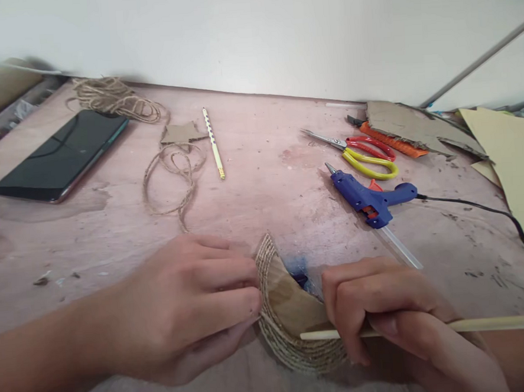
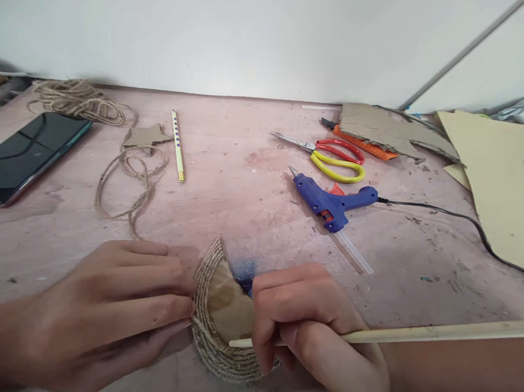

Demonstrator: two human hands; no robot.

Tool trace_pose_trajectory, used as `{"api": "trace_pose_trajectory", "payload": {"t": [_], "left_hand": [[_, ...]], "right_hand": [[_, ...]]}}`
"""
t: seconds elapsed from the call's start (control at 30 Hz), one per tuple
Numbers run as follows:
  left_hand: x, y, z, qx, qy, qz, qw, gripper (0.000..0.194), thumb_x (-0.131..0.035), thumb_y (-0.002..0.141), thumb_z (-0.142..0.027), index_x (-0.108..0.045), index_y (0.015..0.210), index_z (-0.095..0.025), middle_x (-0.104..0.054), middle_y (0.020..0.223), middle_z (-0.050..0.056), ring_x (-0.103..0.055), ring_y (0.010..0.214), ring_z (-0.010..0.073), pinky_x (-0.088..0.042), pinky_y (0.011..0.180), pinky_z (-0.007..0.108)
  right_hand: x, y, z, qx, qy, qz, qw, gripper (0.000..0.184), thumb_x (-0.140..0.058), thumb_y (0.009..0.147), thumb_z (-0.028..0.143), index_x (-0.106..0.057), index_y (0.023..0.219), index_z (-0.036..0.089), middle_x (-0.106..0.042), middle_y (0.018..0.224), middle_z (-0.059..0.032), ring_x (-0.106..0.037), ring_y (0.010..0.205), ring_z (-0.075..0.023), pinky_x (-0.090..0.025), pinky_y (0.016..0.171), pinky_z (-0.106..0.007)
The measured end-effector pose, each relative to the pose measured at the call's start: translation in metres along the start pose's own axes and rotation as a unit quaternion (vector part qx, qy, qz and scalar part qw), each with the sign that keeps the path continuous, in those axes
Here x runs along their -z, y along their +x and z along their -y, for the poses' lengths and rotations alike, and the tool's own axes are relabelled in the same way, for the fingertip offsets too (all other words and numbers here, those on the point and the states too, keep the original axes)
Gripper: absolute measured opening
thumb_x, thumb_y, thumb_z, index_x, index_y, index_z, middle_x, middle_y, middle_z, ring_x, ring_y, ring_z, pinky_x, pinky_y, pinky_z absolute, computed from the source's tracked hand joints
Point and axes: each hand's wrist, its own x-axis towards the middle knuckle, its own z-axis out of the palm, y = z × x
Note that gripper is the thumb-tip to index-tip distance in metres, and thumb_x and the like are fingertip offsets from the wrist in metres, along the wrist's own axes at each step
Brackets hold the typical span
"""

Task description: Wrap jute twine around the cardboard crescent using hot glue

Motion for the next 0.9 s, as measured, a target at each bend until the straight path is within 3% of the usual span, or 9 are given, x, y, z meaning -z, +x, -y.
{"api": "trace_pose_trajectory", "payload": {"t": [0.1, 0.23, 0.37, 0.9], "left_hand": [[-0.002, -0.001, 0.002, 0.005, -0.029, 0.019, 0.999, 0.014, -0.062, 0.111, -0.012, -0.065, 0.105, -0.024, -0.076, 0.087, 0.004, -0.073, 0.075, 0.0213, -0.058, 0.072, 0.034], [-0.004, -0.001, 0.004, 0.025, -0.049, 0.020, 0.998, 0.014, -0.062, 0.113, -0.010, -0.061, 0.108, -0.024, -0.074, 0.085, 0.002, -0.064, 0.070, 0.0189, -0.053, 0.068, 0.033], [-0.005, -0.002, 0.005, 0.020, -0.051, 0.026, 0.998, 0.015, -0.063, 0.111, -0.008, -0.060, 0.112, -0.023, -0.071, 0.084, 0.001, -0.059, 0.068, 0.0185, -0.050, 0.067, 0.033], [-0.003, -0.001, 0.004, 0.020, -0.065, 0.046, 0.997, 0.016, -0.061, 0.109, -0.007, -0.062, 0.102, -0.021, -0.061, 0.081, 0.001, -0.052, 0.069, 0.0192, -0.043, 0.065, 0.035]], "right_hand": [[-0.002, 0.001, 0.001, -0.011, -0.004, -0.010, 1.000, 0.043, -0.055, 0.110, 0.040, -0.065, 0.074, 0.019, -0.057, 0.063, -0.0026, -0.053, 0.058, -0.0128, -0.038, 0.057, -0.029], [-0.005, 0.007, 0.007, -0.019, -0.023, -0.021, 0.999, 0.028, -0.057, 0.098, 0.024, -0.060, 0.070, 0.020, -0.056, 0.061, 0.0002, -0.053, 0.058, -0.0111, -0.037, 0.056, -0.026], [-0.006, 0.011, 0.009, -0.021, -0.034, -0.017, 0.999, 0.023, -0.054, 0.092, 0.020, -0.057, 0.069, 0.020, -0.054, 0.061, 0.0014, -0.052, 0.058, -0.0104, -0.037, 0.056, -0.026], [0.002, 0.013, 0.010, -0.013, -0.015, 0.064, 0.998, 0.024, -0.052, 0.092, 0.013, -0.054, 0.070, 0.022, -0.054, 0.069, 0.0007, -0.053, 0.063, -0.0122, -0.041, 0.059, -0.028]]}}
